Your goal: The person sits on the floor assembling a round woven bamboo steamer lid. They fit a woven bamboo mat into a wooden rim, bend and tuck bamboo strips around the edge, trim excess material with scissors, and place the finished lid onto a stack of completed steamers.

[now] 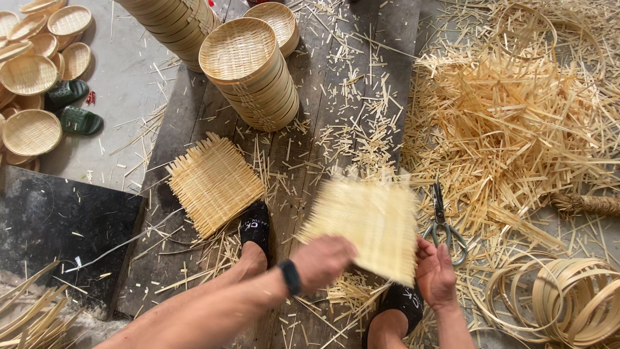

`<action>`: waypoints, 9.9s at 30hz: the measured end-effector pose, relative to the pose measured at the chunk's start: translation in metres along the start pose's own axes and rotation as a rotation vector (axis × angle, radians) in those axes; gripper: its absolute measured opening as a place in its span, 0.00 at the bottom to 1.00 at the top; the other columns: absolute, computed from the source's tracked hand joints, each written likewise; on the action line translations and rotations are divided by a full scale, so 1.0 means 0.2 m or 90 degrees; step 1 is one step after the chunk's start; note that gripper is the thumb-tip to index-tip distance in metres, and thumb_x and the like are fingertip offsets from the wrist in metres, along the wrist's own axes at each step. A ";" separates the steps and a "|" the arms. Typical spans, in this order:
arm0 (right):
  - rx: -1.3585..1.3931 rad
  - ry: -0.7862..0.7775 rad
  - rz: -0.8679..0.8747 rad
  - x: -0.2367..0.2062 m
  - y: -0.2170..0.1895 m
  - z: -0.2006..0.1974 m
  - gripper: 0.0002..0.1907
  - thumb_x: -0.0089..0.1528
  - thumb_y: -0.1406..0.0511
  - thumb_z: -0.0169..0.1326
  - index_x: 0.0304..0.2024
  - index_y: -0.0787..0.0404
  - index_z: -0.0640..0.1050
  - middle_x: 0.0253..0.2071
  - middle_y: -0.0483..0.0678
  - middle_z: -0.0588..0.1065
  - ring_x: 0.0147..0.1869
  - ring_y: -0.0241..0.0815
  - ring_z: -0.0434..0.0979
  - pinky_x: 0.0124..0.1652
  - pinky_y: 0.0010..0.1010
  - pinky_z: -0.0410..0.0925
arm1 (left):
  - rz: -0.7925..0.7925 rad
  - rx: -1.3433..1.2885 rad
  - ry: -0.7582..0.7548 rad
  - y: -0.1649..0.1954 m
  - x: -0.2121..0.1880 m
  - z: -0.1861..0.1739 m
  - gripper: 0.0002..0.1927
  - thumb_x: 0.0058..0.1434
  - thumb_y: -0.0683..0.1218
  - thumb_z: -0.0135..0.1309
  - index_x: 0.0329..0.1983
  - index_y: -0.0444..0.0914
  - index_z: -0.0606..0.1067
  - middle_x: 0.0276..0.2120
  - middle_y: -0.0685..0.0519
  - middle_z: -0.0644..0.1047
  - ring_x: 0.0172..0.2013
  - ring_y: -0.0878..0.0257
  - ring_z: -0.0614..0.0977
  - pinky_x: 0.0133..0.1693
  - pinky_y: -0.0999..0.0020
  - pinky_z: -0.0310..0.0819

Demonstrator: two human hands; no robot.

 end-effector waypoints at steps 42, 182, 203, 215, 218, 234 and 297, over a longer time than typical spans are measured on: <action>-0.596 0.299 -0.206 0.10 -0.01 -0.18 0.32 0.58 0.59 0.64 0.62 0.63 0.73 0.53 0.58 0.75 0.50 0.47 0.80 0.44 0.32 0.78 | -0.833 -0.735 0.285 -0.78 -0.32 0.52 0.16 0.50 0.34 0.67 0.43 0.30 0.79 0.33 0.48 0.83 0.32 0.63 0.83 0.38 0.68 0.79; -0.149 -0.223 -0.149 -0.32 -0.51 0.88 0.19 0.72 0.56 0.51 0.32 0.62 0.75 0.19 0.40 0.62 0.22 0.32 0.61 0.22 0.24 0.58 | -0.445 -1.099 0.386 -0.15 0.07 -0.44 0.19 0.67 0.56 0.57 0.25 0.41 0.72 0.12 0.63 0.65 0.11 0.72 0.62 0.14 0.76 0.56; -0.163 -0.142 -0.068 -0.20 -0.46 0.85 0.17 0.71 0.58 0.55 0.39 0.67 0.78 0.19 0.37 0.62 0.21 0.28 0.59 0.21 0.20 0.57 | -0.471 -1.299 0.411 -0.26 0.01 -0.11 0.20 0.68 0.55 0.58 0.25 0.38 0.75 0.12 0.62 0.64 0.13 0.72 0.60 0.16 0.76 0.52; -0.397 -0.044 -0.162 -0.16 -0.37 0.73 0.09 0.61 0.70 0.58 0.44 0.65 0.78 0.31 0.45 0.81 0.32 0.32 0.81 0.33 0.26 0.78 | -0.504 -1.324 0.593 -0.29 -0.04 -0.03 0.15 0.65 0.56 0.56 0.38 0.41 0.82 0.14 0.61 0.64 0.14 0.73 0.62 0.17 0.77 0.54; -0.459 0.051 -0.181 -0.08 -0.21 0.62 0.10 0.60 0.71 0.61 0.44 0.66 0.80 0.34 0.47 0.81 0.33 0.33 0.81 0.33 0.26 0.78 | -0.605 -1.137 0.628 -0.34 -0.09 0.11 0.13 0.62 0.53 0.58 0.46 0.45 0.83 0.20 0.61 0.70 0.16 0.73 0.67 0.18 0.77 0.60; -0.725 0.210 -0.263 0.07 0.09 0.35 0.09 0.60 0.68 0.64 0.44 0.60 0.85 0.34 0.49 0.83 0.35 0.38 0.82 0.40 0.30 0.74 | -0.635 -0.277 0.318 -0.66 -0.18 0.28 0.11 0.55 0.45 0.67 0.41 0.40 0.84 0.31 0.48 0.85 0.31 0.63 0.87 0.37 0.70 0.79; -1.390 -0.253 -0.628 0.04 0.57 0.67 0.49 0.56 0.46 0.57 0.71 0.65 0.59 0.71 0.69 0.49 0.77 0.69 0.42 0.69 0.67 0.40 | -0.437 -0.227 0.085 -0.80 0.30 0.48 0.12 0.69 0.56 0.53 0.49 0.51 0.83 0.49 0.58 0.75 0.51 0.60 0.76 0.54 0.63 0.74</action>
Point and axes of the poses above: each hand's wrist, its own x-axis towards the middle knuckle, its own z-axis out of the palm, y = z × x, the point moved 3 cm from there along x, towards the middle knuckle
